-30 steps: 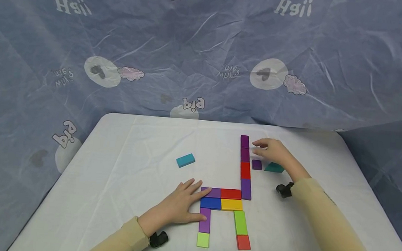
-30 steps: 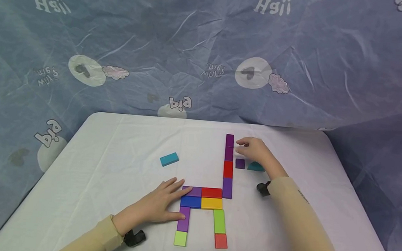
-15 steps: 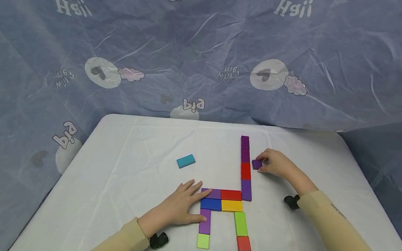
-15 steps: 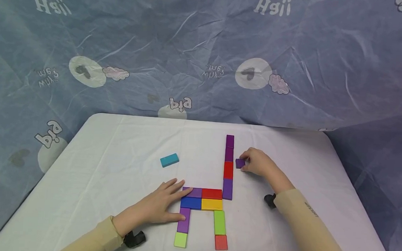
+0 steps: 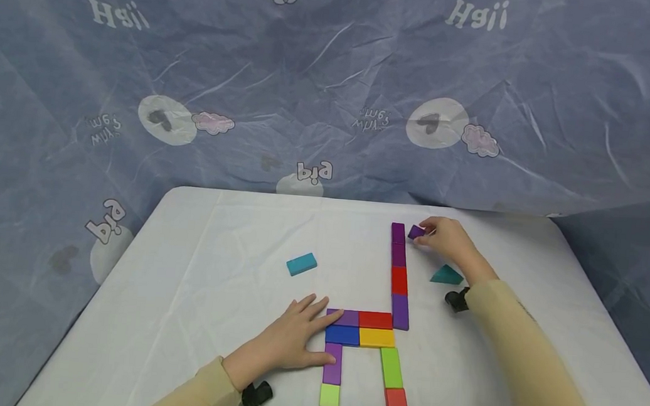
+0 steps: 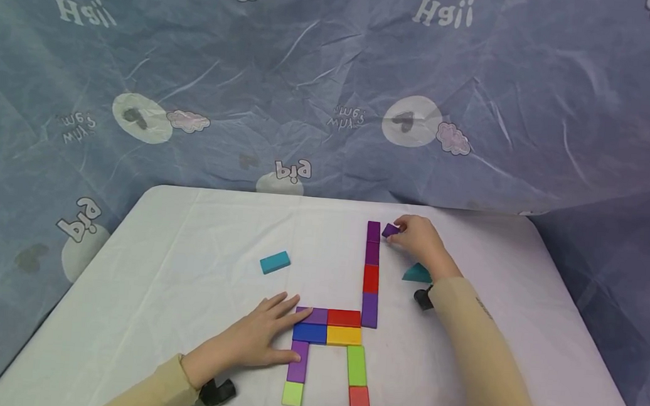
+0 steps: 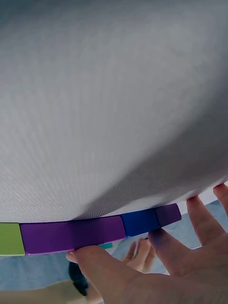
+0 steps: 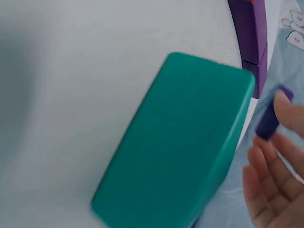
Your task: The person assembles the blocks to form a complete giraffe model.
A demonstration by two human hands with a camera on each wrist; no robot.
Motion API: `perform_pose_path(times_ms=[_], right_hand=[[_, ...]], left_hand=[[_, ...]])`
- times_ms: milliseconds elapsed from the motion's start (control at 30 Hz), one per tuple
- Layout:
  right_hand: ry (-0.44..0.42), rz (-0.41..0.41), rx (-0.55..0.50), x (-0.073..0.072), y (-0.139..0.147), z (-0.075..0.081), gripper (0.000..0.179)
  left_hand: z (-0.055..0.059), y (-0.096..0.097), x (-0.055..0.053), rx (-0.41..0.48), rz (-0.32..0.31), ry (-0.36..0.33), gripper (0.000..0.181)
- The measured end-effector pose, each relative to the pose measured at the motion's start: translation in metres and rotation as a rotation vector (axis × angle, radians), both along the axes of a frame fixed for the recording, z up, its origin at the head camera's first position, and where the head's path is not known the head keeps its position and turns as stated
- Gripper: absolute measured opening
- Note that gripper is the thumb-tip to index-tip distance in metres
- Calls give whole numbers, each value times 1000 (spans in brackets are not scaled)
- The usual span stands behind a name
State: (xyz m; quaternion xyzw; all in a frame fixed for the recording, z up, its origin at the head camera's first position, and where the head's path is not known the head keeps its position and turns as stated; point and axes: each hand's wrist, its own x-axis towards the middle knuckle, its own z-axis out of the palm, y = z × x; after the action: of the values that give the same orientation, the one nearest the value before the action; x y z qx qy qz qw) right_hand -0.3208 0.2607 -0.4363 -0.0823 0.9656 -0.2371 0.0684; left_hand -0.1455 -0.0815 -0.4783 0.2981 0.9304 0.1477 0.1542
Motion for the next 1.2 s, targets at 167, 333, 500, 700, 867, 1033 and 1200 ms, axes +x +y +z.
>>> perform_pose_path(times_ms=[167, 333, 500, 700, 867, 1033, 1200], right_hand=[[62, -132, -9, -15, -9, -7, 44], [78, -212, 34, -21, -17, -16, 44], [77, -262, 79, -22, -22, -22, 40], [96, -273, 130, -25, -24, -22, 37], [87, -262, 150, -25, -26, -19, 29], [80, -194, 166, -24, -29, -16, 31], [80, -109, 224, -27, -34, -18, 39]], left_hand=[[-2, 1, 3, 10, 2, -12, 81], [-5, 2, 8, 11, -8, -5, 81], [-4, 3, 9, 1, -22, 23, 82], [-1, 1, 6, -4, -27, 35, 82], [0, -1, 4, -5, -17, 30, 82], [-2, -2, 2, -6, -14, 33, 82], [-3, -2, 0, -3, -11, 34, 82]])
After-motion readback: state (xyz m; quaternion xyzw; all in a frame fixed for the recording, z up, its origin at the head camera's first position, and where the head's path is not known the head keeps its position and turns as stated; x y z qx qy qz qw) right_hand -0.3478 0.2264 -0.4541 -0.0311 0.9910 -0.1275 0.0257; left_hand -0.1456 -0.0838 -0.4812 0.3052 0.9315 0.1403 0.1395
